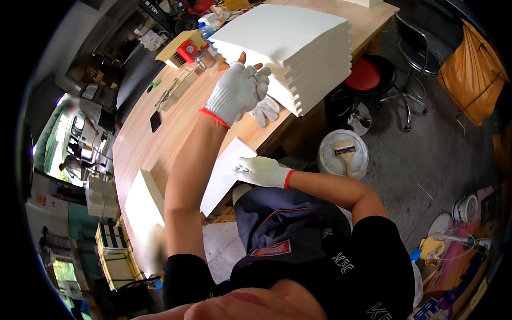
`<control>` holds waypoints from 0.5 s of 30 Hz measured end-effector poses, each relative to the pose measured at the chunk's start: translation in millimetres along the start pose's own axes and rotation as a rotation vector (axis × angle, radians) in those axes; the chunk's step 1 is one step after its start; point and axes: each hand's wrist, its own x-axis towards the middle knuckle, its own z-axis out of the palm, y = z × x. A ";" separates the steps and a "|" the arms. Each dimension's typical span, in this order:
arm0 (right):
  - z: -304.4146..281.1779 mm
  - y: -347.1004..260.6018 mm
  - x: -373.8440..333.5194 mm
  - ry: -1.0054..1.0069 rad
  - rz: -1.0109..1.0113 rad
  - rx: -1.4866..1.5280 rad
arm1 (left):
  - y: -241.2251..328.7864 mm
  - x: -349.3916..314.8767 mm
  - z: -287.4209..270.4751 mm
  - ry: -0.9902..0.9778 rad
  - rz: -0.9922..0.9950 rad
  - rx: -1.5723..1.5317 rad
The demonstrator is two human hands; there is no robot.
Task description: The person applies a substance to the edge of a white panel with a brush, positions a decorative strip onto the edge, and presses it down firmly by hand.
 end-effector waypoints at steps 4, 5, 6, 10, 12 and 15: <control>-7.1 24.3 -14.4 0.019 -0.061 0.091 | 4.6 21.8 15.2 0.111 0.013 0.004; -7.1 28.7 -15.3 0.021 -0.087 0.099 | 7.7 25.7 15.8 0.139 0.025 0.014; -6.9 32.7 -15.2 0.003 -0.079 0.089 | 11.6 29.5 16.1 0.167 0.037 0.025; -9.3 49.7 -23.4 0.008 -0.081 0.148 | 19.3 35.1 35.8 0.098 0.190 -0.028; -15.9 44.8 -31.5 -0.025 -0.034 0.142 | 21.9 32.9 46.1 0.086 0.289 0.050; -18.0 36.5 -37.6 -0.050 -0.031 0.145 | 43.8 73.7 47.1 0.232 0.218 0.167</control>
